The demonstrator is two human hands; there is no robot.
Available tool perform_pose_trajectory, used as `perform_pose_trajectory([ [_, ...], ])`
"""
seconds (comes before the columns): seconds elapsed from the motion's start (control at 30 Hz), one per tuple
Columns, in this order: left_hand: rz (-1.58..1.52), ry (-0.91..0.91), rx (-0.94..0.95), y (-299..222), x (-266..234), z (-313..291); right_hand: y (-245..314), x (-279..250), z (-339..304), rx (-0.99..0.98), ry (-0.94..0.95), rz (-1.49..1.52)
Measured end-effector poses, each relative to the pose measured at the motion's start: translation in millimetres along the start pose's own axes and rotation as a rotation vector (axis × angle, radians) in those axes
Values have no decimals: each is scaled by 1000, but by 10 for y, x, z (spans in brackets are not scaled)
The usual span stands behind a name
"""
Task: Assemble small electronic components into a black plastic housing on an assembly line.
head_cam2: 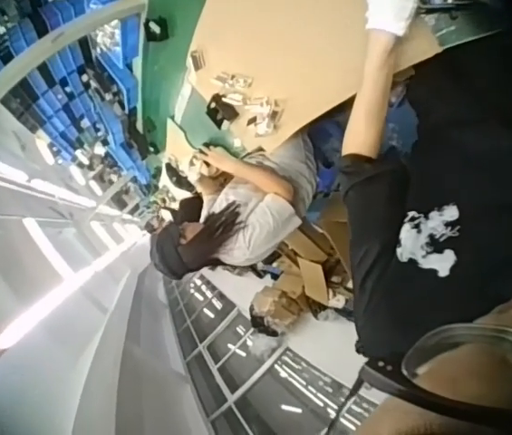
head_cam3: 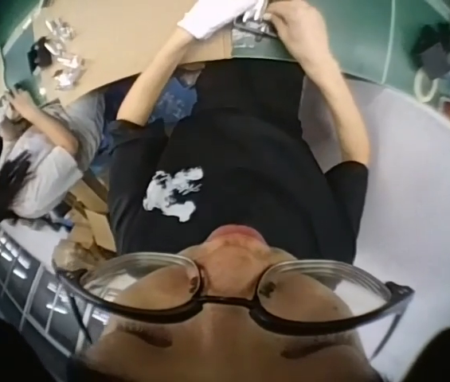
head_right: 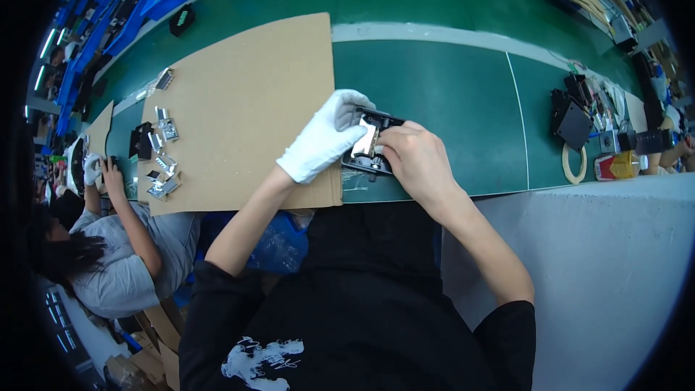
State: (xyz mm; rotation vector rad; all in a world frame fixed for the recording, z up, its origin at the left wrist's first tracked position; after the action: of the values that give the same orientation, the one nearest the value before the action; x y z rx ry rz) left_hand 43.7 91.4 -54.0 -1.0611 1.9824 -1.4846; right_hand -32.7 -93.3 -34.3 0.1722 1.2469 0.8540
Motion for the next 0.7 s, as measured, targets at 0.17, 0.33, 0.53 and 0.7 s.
perform_pose_trajectory([
  [0.17, 103, -7, 5, 176, -65, 113, -15, 9, -4, -49, -26, 9],
  [0.33, 130, -17, 33, 89, 63, -103, -56, -15, -82, -137, -113, 53],
  [0.53, -117, 84, -78, -35, 147, -413, -13, -63, -232, -281, -179, -12],
  [0.7, -328, 26, -170, -331, 93, -566, 307, -367, -217, -156, -240, 133],
])
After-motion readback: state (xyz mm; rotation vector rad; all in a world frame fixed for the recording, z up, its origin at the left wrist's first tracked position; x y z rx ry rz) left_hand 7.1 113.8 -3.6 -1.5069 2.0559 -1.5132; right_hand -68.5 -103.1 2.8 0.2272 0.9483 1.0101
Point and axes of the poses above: each hand's wrist, its own z-axis towards the middle knuckle, its own x-axis out of the palm, y = z × x, the point moved 1 cm from there along z, towards the middle knuckle, and after that the axes turned 13 degrees about -x, right-handed, at the moved point
